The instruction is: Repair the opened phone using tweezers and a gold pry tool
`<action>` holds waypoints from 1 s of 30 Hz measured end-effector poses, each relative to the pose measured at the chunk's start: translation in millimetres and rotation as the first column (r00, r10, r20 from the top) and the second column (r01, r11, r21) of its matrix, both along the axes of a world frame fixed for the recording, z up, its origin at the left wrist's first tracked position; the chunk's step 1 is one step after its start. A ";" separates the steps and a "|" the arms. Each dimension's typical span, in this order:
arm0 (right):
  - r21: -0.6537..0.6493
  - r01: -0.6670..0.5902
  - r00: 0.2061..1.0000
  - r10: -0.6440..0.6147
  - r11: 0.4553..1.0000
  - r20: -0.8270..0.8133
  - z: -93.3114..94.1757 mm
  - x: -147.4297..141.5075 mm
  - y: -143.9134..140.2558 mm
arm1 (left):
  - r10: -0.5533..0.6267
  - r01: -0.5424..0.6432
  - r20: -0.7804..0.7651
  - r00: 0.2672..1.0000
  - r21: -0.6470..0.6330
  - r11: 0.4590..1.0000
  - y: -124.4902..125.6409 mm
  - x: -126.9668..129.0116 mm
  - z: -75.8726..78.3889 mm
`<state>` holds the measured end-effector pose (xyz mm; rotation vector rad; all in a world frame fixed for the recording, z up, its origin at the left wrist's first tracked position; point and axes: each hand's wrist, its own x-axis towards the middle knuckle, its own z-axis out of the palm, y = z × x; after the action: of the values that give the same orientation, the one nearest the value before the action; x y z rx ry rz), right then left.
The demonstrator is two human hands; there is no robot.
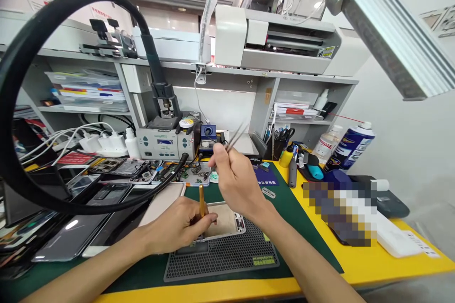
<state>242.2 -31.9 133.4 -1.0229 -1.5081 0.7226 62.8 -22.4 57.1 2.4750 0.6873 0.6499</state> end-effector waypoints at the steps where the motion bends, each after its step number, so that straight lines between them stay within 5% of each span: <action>1: 0.055 0.009 1.000 -0.010 0.998 0.012 2.7 -6.0 -0.8 | 0.003 -0.003 0.002 1.000 0.001 1.000 0.1 0.2 -0.8; 13: 0.238 -0.010 0.987 -0.028 0.971 0.158 -10.1 -20.0 -7.9 | 0.021 -0.023 0.048 0.999 0.060 0.998 -0.2 1.7 -3.5; 30: 0.317 -0.006 1.000 0.006 0.948 0.001 -16.9 -18.8 -4.7 | 0.008 -0.013 0.039 0.999 0.130 0.991 -1.0 0.8 -1.6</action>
<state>223.4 -36.6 116.5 -0.7737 -1.5673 0.4634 63.5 -23.4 55.5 2.5724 0.6633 0.7665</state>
